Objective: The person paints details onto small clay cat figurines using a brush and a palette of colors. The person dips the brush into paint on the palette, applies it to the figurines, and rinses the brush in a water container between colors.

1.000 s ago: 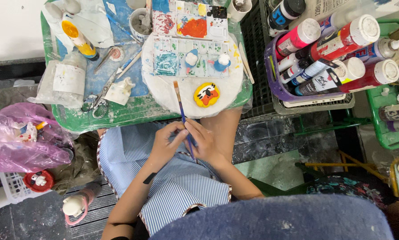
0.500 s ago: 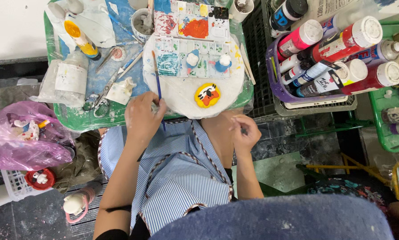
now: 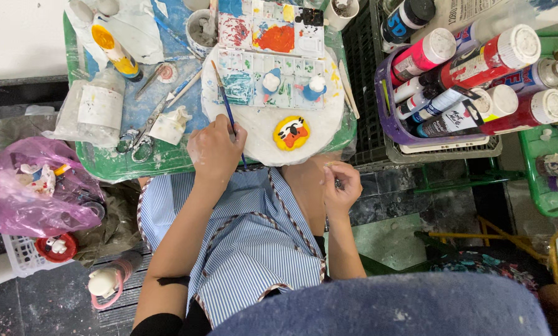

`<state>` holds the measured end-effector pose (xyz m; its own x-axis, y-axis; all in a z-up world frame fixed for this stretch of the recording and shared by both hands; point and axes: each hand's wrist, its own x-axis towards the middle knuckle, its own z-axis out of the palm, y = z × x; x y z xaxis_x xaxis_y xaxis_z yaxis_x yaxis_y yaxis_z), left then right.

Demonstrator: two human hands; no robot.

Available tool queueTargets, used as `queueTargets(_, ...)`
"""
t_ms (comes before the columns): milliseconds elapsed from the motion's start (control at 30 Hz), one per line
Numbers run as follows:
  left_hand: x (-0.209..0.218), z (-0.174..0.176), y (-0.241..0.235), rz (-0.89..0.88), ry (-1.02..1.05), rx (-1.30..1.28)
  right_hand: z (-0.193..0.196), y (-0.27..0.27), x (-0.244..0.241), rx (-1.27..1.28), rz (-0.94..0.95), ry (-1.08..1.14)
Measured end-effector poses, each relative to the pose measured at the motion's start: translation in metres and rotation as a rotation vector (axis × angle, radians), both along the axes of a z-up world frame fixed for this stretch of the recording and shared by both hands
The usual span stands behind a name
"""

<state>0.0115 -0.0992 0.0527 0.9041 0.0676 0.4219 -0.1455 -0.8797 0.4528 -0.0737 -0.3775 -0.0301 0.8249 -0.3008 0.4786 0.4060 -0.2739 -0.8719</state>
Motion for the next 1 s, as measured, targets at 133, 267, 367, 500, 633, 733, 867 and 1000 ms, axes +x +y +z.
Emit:
queueTargets(133, 0.005, 0.001, -0.002, -0.008, 0.005, 0.008, 0.005, 0.0, 0.001, 0.076, -0.015, 0.018)
queueTargets(267, 0.006, -0.001, -0.002, -0.023, 0.012, -0.003, 0.012, 0.0, 0.0, 0.017, -0.043, -0.005)
queueTargets(367, 0.005, -0.003, 0.0, -0.029, -0.008, -0.037, 0.014, -0.001, 0.002, -0.004, -0.039, -0.011)
queueTargets(500, 0.0, -0.002, 0.004, -0.058, 0.047, -0.115, 0.016, 0.001, 0.0, 0.116, -0.052, 0.112)
queueTargets(633, 0.0, -0.001, 0.005, -0.078, 0.042, -0.129, 0.019, 0.0, 0.001, 0.145, -0.05, 0.18)
queueTargets(733, -0.002, 0.0, 0.005, -0.093, 0.023, -0.149, 0.017, -0.002, 0.0, 0.145, 0.006, 0.224)
queueTargets(867, -0.008, 0.009, 0.006, -0.142, -0.008, -0.18, 0.012, -0.004, -0.001, 0.096, 0.06, 0.286)
queueTargets(1000, -0.019, 0.022, 0.009, -0.202, -0.039, -0.166, 0.01, -0.003, -0.001, 0.066, 0.089, 0.301)
